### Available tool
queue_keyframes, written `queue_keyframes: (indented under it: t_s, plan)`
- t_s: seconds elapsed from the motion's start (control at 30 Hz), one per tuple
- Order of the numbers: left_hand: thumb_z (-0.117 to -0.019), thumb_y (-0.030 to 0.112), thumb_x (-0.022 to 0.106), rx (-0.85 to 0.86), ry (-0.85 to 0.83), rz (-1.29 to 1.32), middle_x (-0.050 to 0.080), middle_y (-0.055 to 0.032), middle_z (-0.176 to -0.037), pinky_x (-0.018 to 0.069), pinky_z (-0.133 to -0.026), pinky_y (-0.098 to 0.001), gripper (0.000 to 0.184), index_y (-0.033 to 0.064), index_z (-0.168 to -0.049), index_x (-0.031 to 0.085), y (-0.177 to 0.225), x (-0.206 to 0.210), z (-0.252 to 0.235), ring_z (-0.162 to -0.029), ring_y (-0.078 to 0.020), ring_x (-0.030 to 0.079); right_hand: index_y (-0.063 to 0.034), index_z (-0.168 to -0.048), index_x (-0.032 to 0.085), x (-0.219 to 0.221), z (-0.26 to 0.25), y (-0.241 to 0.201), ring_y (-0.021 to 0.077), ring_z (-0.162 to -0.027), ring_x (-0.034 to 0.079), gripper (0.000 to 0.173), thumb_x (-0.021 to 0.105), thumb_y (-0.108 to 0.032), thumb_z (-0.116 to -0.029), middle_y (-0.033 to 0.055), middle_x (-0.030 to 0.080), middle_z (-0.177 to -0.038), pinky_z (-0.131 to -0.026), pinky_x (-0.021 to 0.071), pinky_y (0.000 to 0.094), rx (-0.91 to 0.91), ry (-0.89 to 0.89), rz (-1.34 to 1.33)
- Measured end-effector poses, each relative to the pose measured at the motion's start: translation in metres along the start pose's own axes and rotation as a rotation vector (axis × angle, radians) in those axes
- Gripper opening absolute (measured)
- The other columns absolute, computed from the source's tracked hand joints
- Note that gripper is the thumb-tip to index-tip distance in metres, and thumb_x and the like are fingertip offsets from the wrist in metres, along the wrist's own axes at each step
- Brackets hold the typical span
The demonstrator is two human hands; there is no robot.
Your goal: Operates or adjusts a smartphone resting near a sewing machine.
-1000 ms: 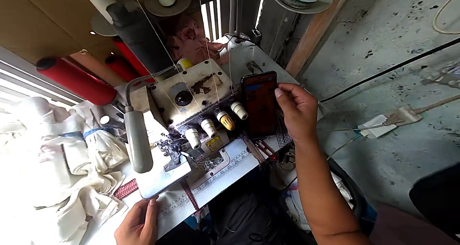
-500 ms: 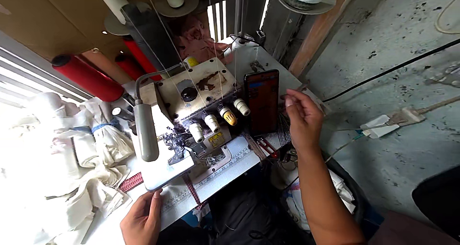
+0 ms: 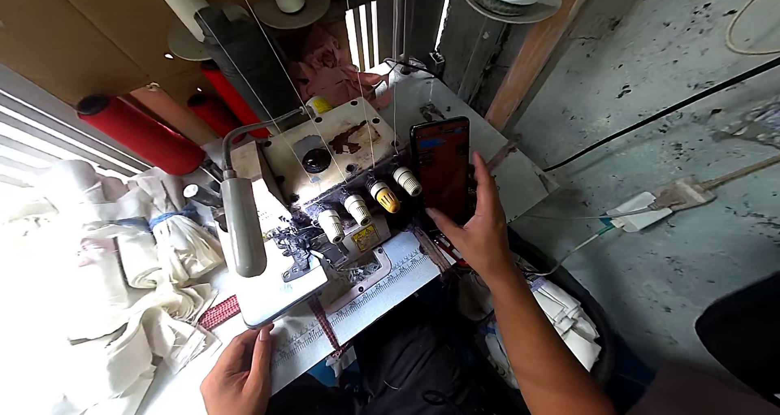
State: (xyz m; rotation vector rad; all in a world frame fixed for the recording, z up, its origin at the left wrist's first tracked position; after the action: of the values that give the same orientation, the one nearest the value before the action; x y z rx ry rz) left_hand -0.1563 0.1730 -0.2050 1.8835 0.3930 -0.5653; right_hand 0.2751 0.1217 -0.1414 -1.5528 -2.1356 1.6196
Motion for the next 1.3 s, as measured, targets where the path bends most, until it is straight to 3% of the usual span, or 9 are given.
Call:
queue_keyframes:
  t_s: [0.13, 0.3, 0.4, 0.43, 0.53, 0.7, 0.97, 1.3]
  plan:
    - [-0.1016, 0.017, 0.056, 0.012, -0.004, 0.017, 0.071, 0.0019, -0.085, 0.0535, -0.068, -0.0115, 0.024, -0.0016, -0.099, 0.071, -0.001, 0.001, 0.000, -0.072, 0.0066, 0.063, -0.0117, -0.161, 0.029, -0.011, -0.010, -0.001, 0.0205, -0.125, 0.060, 0.078, 0.069, -0.028, -0.0956, 0.0135, 0.055, -0.145, -0.098, 0.0560, 0.0396, -0.011, -0.002, -0.058]
    - [-0.1014, 0.016, 0.056, -0.004, 0.000, 0.021, 0.071, 0.0022, -0.084, 0.0534, -0.068, -0.0114, 0.023, -0.0012, -0.099, 0.071, 0.000, 0.001, -0.001, -0.072, 0.0066, 0.063, -0.0139, -0.160, 0.032, -0.004, -0.017, 0.005, 0.0188, -0.106, 0.070, 0.085, 0.079, -0.026, -0.0901, 0.0112, 0.068, -0.124, -0.088, 0.0606, 0.0409, 0.034, -0.110, -0.094]
    - [-0.1014, 0.017, 0.056, -0.007, 0.004, 0.029, 0.071, 0.0025, -0.084, 0.0535, -0.067, -0.0112, 0.024, -0.0011, -0.099, 0.071, -0.001, 0.001, 0.000, -0.072, 0.0064, 0.063, -0.0119, -0.154, 0.044, -0.008, -0.029, 0.005, 0.0146, -0.080, 0.070, 0.058, 0.064, -0.026, -0.1018, 0.0075, 0.072, -0.099, -0.071, 0.0603, 0.0351, 0.044, -0.083, -0.113]
    - [-0.1013, 0.017, 0.056, -0.006, 0.004, 0.030, 0.071, 0.0026, -0.084, 0.0531, -0.067, -0.0111, 0.024, -0.0011, -0.099, 0.071, -0.001, 0.001, 0.000, -0.072, 0.0066, 0.063, -0.0132, -0.152, 0.046, -0.011, -0.032, 0.004, 0.0136, -0.077, 0.068, 0.050, 0.058, -0.026, -0.1051, 0.0068, 0.071, -0.098, -0.068, 0.0589, 0.0335, 0.055, -0.058, -0.116]
    - [-0.1019, 0.018, 0.055, -0.007, -0.002, 0.025, 0.070, 0.0034, -0.082, 0.0527, -0.066, -0.0112, 0.024, -0.0003, -0.098, 0.071, -0.001, 0.001, 0.000, -0.070, 0.0066, 0.062, -0.0141, -0.152, 0.048, -0.019, -0.034, -0.003, 0.0122, -0.076, 0.065, 0.046, 0.051, -0.028, -0.1081, 0.0065, 0.068, -0.107, -0.064, 0.0559, 0.0296, 0.067, 0.012, -0.132]
    - [-0.1017, 0.017, 0.055, -0.010, -0.004, 0.034, 0.070, 0.0038, -0.082, 0.0527, -0.067, -0.0110, 0.024, -0.0005, -0.098, 0.071, -0.001, 0.001, -0.001, -0.071, 0.0068, 0.062, -0.0142, -0.153, 0.046, -0.018, -0.022, 0.004, 0.0107, -0.074, 0.062, 0.050, 0.056, -0.026, -0.1054, 0.0061, 0.067, -0.110, -0.063, 0.0540, 0.0268, 0.066, -0.033, -0.192]
    - [-0.1021, 0.018, 0.055, -0.014, -0.018, 0.015, 0.070, 0.0031, -0.082, 0.0519, -0.065, -0.0108, 0.025, -0.0004, -0.099, 0.071, 0.002, 0.001, -0.003, -0.070, 0.0071, 0.062, -0.0119, -0.149, 0.052, -0.018, -0.006, 0.019, 0.0097, -0.072, 0.061, 0.047, 0.057, -0.019, -0.1031, 0.0039, 0.067, -0.101, -0.062, 0.0538, 0.0250, 0.088, -0.079, -0.234]
    - [-0.1017, 0.019, 0.055, -0.011, -0.009, -0.006, 0.070, 0.0029, -0.081, 0.0509, -0.065, -0.0100, 0.026, 0.0006, -0.098, 0.072, 0.001, 0.001, -0.002, -0.070, 0.0079, 0.061, -0.0119, -0.149, 0.052, -0.015, -0.006, 0.016, 0.0099, -0.077, 0.065, 0.047, 0.058, -0.018, -0.1024, 0.0046, 0.068, -0.106, -0.067, 0.0567, 0.0257, 0.087, -0.079, -0.254]
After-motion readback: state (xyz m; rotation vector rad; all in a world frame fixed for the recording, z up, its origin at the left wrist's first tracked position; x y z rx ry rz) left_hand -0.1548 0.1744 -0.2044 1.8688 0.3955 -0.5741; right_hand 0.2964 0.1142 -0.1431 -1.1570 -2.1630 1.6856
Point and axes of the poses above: each hand's wrist, its own z-axis away from the middle knuckle, its own x-axis out of the palm, y = z × x, the point moved 8 cm from there along -z, towards the middle knuckle
